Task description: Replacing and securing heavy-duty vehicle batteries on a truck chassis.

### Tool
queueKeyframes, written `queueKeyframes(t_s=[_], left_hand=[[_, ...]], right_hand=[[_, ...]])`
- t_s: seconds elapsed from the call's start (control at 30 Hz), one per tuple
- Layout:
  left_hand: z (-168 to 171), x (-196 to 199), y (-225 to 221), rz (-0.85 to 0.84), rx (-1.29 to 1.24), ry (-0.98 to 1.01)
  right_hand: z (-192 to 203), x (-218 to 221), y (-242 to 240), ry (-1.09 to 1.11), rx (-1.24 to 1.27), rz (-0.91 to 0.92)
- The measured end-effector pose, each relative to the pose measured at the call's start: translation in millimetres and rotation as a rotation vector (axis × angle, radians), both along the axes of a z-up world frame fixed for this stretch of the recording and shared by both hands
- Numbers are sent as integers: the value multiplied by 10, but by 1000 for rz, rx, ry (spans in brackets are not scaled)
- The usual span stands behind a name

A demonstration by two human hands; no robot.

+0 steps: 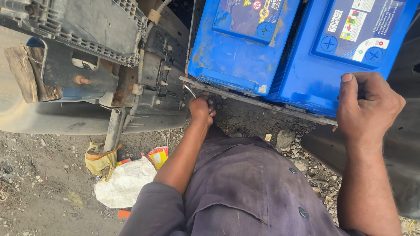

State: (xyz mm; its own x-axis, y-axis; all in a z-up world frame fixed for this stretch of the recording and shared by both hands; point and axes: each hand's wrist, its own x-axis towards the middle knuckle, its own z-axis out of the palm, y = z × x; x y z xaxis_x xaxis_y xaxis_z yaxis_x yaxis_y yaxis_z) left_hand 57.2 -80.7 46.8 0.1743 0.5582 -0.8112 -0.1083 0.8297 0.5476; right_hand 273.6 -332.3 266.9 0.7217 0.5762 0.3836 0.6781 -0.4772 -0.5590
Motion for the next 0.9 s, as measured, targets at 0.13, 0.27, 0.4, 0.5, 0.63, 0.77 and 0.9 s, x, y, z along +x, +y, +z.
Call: queueKeyframes(t_s=[0.13,0.27,0.4,0.5,0.63,0.77,0.9], left_hand=[[-114,-30,19,-23,54,-33],[-117,-38,19,11,14,-24],[-134,-53,66,17,-6,-36],[-96,-61,78,-19,12,-47],[-8,-58,75,-21,10,-63],[0,-44,76,-24,0,-22],[78,35,64,-26,-3,31]], right_hand=[[-12,-11,-1,-11,-11,5],[-32,-7,-27,14,-8,15],[-48,4,-45,-22,-8,27],[-70,19,-60,-28,-7,32],[-84,25,-74,-42,-12,40],[-110,40,-90,-40,-21,39],[-128,44,-95,-20,-11,39]])
